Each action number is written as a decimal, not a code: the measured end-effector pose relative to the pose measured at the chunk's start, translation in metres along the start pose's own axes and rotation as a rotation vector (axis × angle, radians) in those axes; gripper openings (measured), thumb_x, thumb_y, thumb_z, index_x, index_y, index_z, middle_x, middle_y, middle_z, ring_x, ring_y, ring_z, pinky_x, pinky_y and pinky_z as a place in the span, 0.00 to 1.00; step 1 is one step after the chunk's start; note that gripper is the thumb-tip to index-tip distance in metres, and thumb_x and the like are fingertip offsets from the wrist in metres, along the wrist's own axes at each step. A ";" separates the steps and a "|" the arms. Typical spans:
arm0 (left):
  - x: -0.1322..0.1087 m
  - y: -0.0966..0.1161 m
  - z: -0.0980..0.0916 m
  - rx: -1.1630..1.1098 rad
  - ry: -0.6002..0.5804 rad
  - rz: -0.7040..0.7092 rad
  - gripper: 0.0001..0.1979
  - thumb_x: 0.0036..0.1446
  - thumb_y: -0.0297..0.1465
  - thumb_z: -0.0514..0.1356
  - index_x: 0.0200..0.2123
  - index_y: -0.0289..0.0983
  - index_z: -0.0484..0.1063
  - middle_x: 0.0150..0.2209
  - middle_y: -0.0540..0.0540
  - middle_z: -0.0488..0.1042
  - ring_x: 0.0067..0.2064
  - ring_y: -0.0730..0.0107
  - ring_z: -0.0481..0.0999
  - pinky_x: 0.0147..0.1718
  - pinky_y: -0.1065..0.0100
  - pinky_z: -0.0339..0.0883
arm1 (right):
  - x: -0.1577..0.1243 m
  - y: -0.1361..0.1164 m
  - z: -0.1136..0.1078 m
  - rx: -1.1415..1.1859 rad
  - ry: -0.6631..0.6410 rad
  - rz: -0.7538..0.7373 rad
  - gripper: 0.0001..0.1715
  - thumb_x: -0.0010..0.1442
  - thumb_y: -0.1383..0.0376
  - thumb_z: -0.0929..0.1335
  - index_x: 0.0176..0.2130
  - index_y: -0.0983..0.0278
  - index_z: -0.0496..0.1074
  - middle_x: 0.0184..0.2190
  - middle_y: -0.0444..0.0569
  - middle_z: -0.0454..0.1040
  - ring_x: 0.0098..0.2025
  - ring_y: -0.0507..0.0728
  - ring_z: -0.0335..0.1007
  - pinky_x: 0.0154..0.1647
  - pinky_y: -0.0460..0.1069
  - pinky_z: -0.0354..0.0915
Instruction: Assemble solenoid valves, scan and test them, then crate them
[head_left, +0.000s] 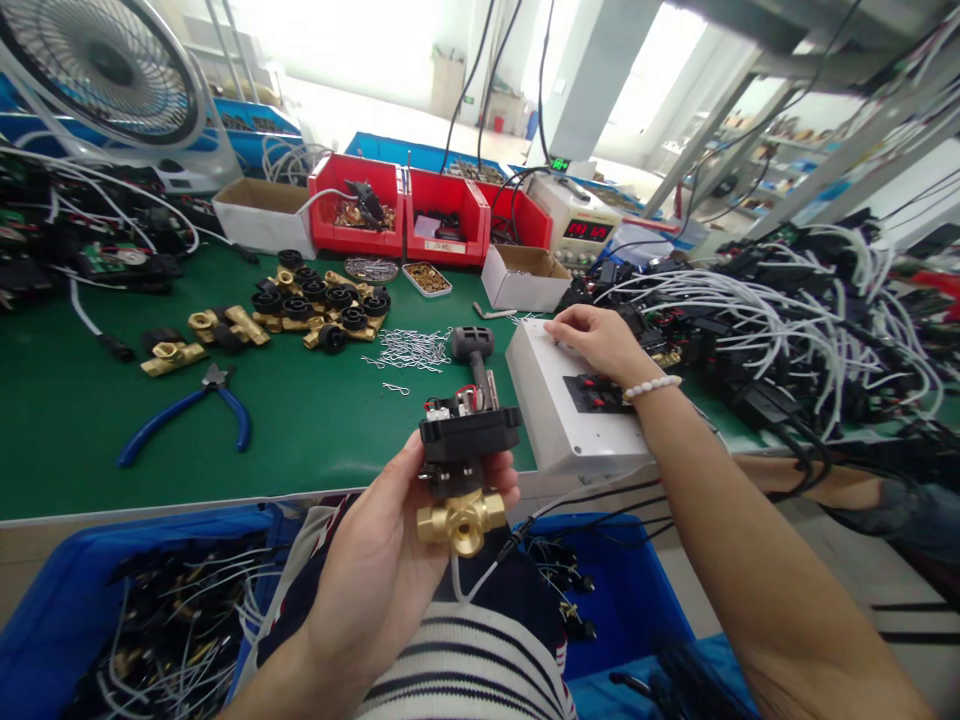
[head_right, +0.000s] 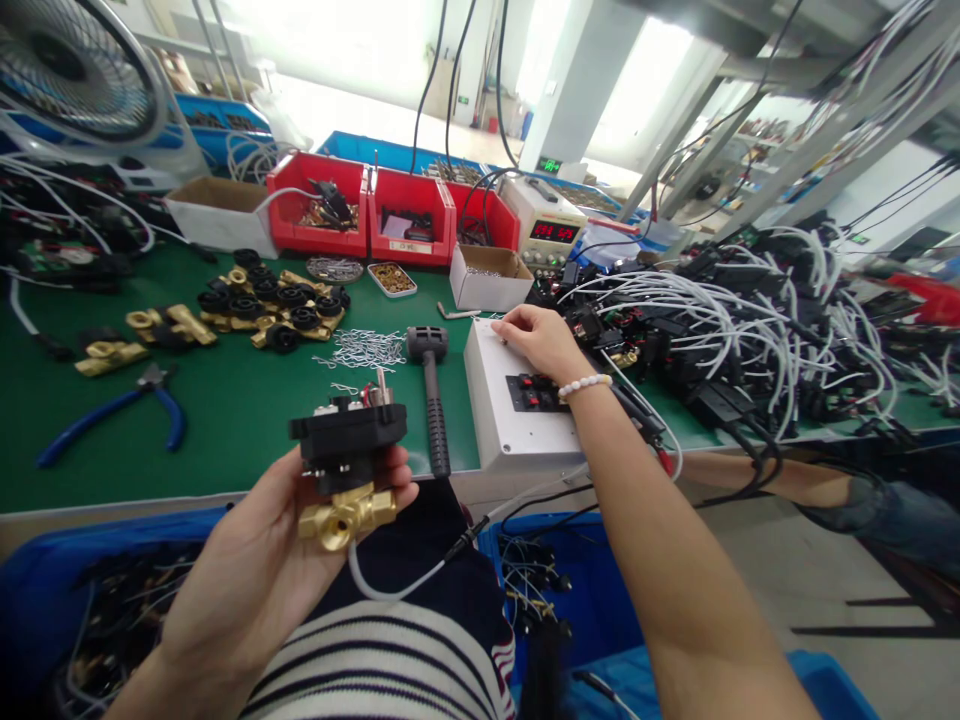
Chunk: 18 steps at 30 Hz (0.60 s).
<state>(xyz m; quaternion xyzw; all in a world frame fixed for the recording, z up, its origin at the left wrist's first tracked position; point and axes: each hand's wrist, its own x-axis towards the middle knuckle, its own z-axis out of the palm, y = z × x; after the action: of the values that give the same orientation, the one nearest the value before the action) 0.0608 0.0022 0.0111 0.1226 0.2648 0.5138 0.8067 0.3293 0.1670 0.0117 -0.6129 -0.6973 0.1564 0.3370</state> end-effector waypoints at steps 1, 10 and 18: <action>0.000 0.000 0.000 0.002 -0.001 0.004 0.21 0.71 0.34 0.49 0.42 0.29 0.81 0.40 0.34 0.81 0.41 0.58 0.83 0.43 0.63 0.80 | 0.000 0.000 0.000 0.000 0.001 0.002 0.16 0.54 0.54 0.71 0.27 0.65 0.74 0.27 0.49 0.77 0.30 0.56 0.67 0.36 0.52 0.63; -0.001 -0.001 -0.004 0.007 0.006 -0.008 0.20 0.70 0.34 0.51 0.43 0.30 0.81 0.39 0.34 0.81 0.41 0.59 0.83 0.42 0.64 0.80 | 0.000 -0.001 0.000 0.005 -0.001 0.010 0.17 0.53 0.53 0.71 0.27 0.65 0.73 0.27 0.49 0.77 0.29 0.55 0.67 0.37 0.52 0.63; 0.001 0.002 -0.003 -0.098 -0.039 -0.052 0.26 0.72 0.32 0.44 0.41 0.27 0.80 0.38 0.32 0.81 0.39 0.59 0.83 0.41 0.62 0.80 | 0.000 -0.001 0.000 0.002 -0.018 0.023 0.19 0.53 0.51 0.71 0.28 0.65 0.74 0.29 0.50 0.77 0.31 0.56 0.68 0.37 0.52 0.64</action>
<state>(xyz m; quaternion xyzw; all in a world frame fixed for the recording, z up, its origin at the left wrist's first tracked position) 0.0578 0.0036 0.0091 0.0859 0.2265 0.5027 0.8299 0.3285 0.1666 0.0126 -0.6190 -0.6931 0.1665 0.3297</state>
